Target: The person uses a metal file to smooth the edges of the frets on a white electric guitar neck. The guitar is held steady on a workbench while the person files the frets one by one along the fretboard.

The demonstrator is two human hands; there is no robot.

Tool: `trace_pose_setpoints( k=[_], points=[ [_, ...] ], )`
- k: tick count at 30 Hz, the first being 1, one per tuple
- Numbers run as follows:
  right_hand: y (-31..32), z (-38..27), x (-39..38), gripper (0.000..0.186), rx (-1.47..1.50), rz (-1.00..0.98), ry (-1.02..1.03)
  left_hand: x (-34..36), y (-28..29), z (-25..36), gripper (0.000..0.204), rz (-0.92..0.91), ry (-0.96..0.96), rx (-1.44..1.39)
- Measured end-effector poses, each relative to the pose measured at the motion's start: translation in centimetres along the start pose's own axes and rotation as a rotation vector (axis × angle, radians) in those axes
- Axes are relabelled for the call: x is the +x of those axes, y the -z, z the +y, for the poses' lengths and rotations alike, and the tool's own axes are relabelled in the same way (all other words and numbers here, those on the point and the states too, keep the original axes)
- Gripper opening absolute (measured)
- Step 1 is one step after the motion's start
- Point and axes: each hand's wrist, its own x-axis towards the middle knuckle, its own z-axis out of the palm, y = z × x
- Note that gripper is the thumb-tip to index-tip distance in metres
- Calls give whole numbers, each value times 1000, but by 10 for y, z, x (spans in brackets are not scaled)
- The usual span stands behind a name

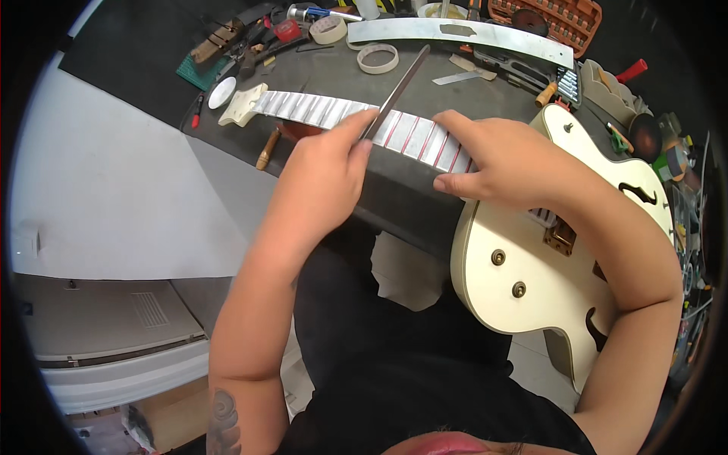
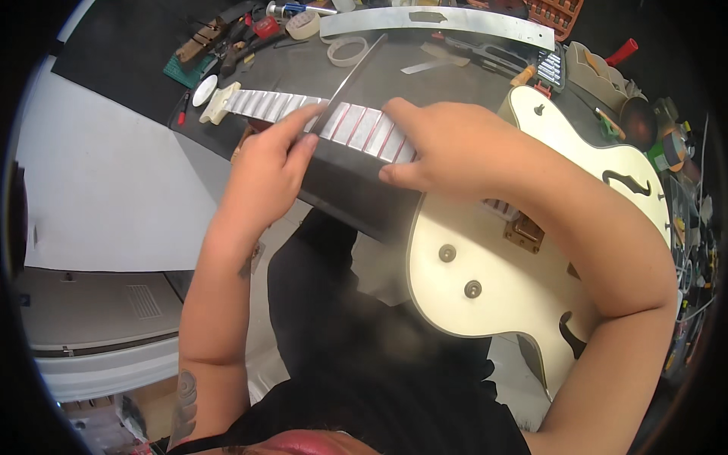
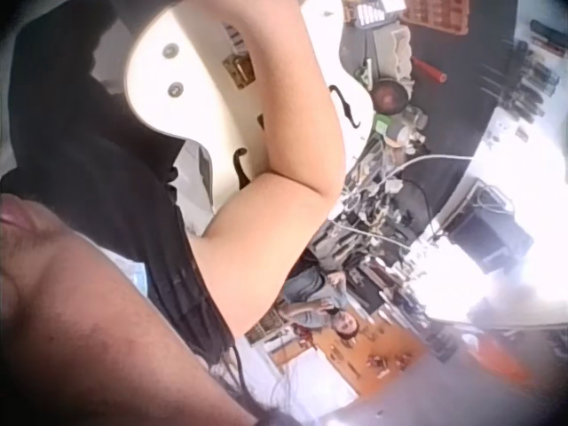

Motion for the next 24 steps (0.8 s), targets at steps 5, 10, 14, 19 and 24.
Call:
trace_pose_setpoints(
  k=[5,10,14,19,24],
  points=[
    [-8,10,-4,71,-15,42,-16,-89,15,-11,43,-46,84,39],
    [-3,2,0,69,-34,-13,-15,-146,25,-1,46,-22,119,87],
    [-3,2,-1,68,-25,17,-4,-39,15,3,42,-44,32,73],
    [-8,5,-2,67,-38,72,31,-28,7,2,42,-55,93,9],
    [2,0,-1,59,-14,-14,-31,-157,36,-10,49,-70,175,89]
  ],
)
